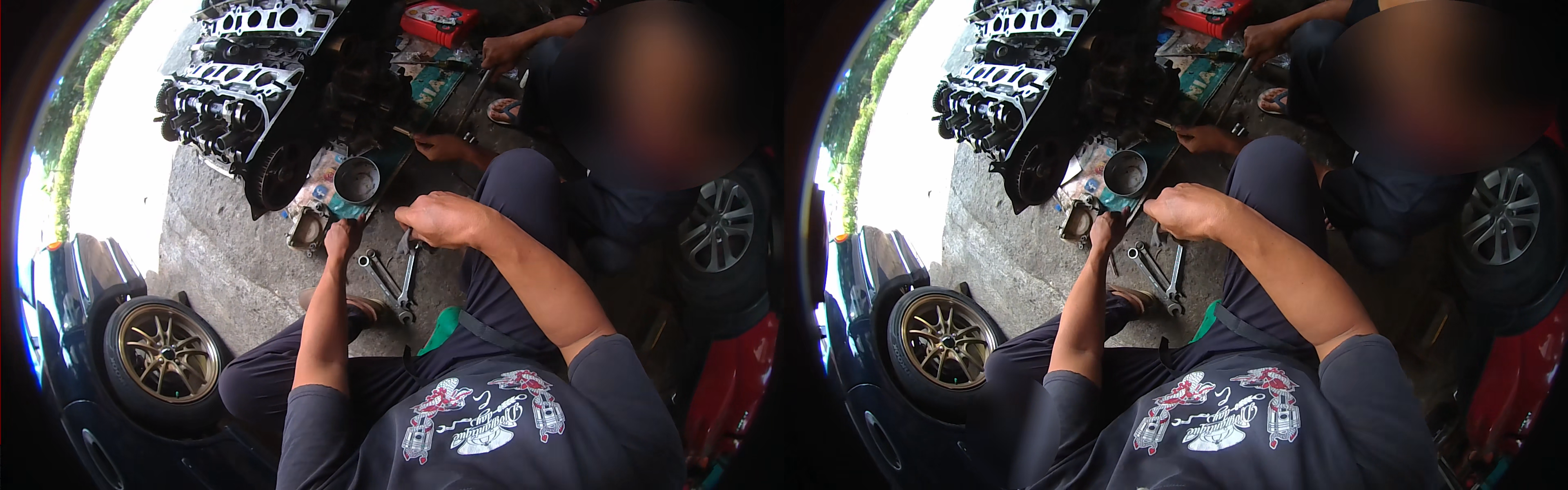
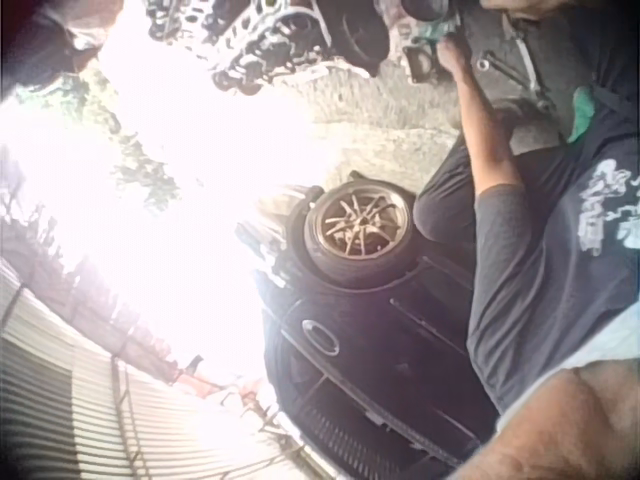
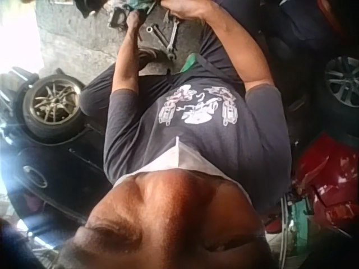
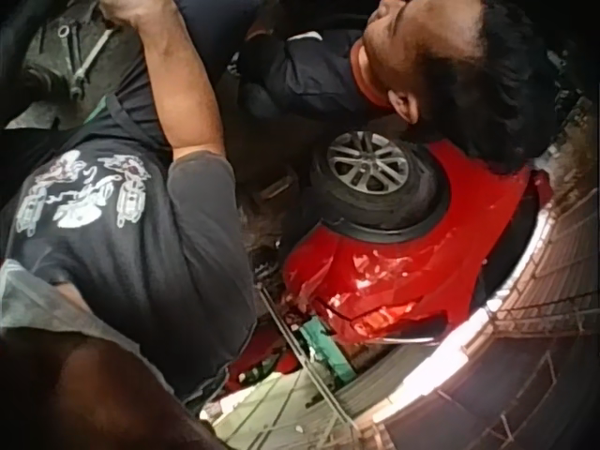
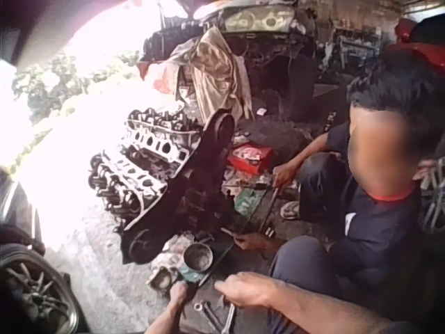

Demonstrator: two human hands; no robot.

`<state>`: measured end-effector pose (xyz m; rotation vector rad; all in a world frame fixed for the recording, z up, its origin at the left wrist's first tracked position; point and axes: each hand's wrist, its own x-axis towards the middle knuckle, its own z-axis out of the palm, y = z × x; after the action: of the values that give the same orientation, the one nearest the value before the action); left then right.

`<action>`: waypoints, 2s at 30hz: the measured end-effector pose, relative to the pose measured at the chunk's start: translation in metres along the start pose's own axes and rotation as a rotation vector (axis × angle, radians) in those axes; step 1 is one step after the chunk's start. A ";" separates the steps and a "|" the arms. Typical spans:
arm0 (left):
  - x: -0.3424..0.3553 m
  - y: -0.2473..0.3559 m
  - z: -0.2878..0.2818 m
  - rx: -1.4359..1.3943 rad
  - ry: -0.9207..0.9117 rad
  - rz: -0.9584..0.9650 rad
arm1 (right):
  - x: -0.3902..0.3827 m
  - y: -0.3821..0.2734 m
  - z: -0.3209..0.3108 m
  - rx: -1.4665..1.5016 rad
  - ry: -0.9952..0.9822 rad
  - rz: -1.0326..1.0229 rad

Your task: Inspecting and cleaning engine components during a teardown.

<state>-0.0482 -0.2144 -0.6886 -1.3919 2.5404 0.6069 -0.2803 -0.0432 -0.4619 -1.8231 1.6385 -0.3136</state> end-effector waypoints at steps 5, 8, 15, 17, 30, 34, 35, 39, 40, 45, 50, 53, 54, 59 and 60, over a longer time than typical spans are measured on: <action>-0.015 -0.009 0.019 -0.326 0.120 0.389 | -0.010 -0.001 -0.011 0.112 0.206 -0.027; -0.015 0.002 0.021 -0.238 -0.110 0.227 | -0.014 0.001 -0.015 0.200 0.298 -0.046; -0.039 0.096 -0.054 -0.905 -0.707 0.084 | -0.016 0.017 -0.004 0.054 0.567 -0.060; -0.048 0.115 -0.080 -1.484 -0.966 0.225 | -0.017 0.021 -0.001 0.099 0.590 -0.107; -0.063 0.147 -0.102 -1.716 -0.664 0.226 | -0.025 0.018 -0.007 0.059 0.579 -0.140; -0.060 0.151 -0.099 -1.797 -0.843 0.336 | -0.025 0.021 -0.009 0.190 0.541 -0.121; -0.062 0.156 -0.100 -1.820 -0.818 0.283 | -0.024 0.021 -0.010 0.211 0.571 -0.150; -0.078 0.184 -0.109 -1.862 -0.614 0.111 | -0.025 0.022 -0.015 0.075 0.686 -0.152; -0.081 0.192 -0.111 -1.951 -0.561 0.087 | -0.024 0.024 -0.016 0.071 0.685 -0.155; -0.083 0.211 -0.118 -2.073 -0.458 0.143 | -0.017 0.023 -0.012 -0.001 0.787 -0.120; -0.081 0.212 -0.110 -2.160 -0.343 0.168 | -0.017 0.017 -0.004 -0.074 0.492 -0.106; -0.075 0.201 -0.114 -2.086 -0.267 0.127 | -0.019 0.015 -0.004 -0.011 0.451 -0.117; -0.075 0.200 -0.113 -2.098 -0.272 0.130 | -0.019 0.014 -0.004 -0.005 0.470 -0.134; -0.082 0.199 -0.105 -2.171 -0.301 0.004 | -0.017 0.014 -0.007 0.017 0.274 -0.085; -0.082 0.198 -0.102 -2.287 -0.399 0.038 | -0.016 0.013 -0.007 -0.027 0.251 -0.057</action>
<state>-0.1657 -0.1017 -0.5158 -0.8466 0.5622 3.5138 -0.2975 -0.0301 -0.4612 -1.9158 1.7670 -0.5679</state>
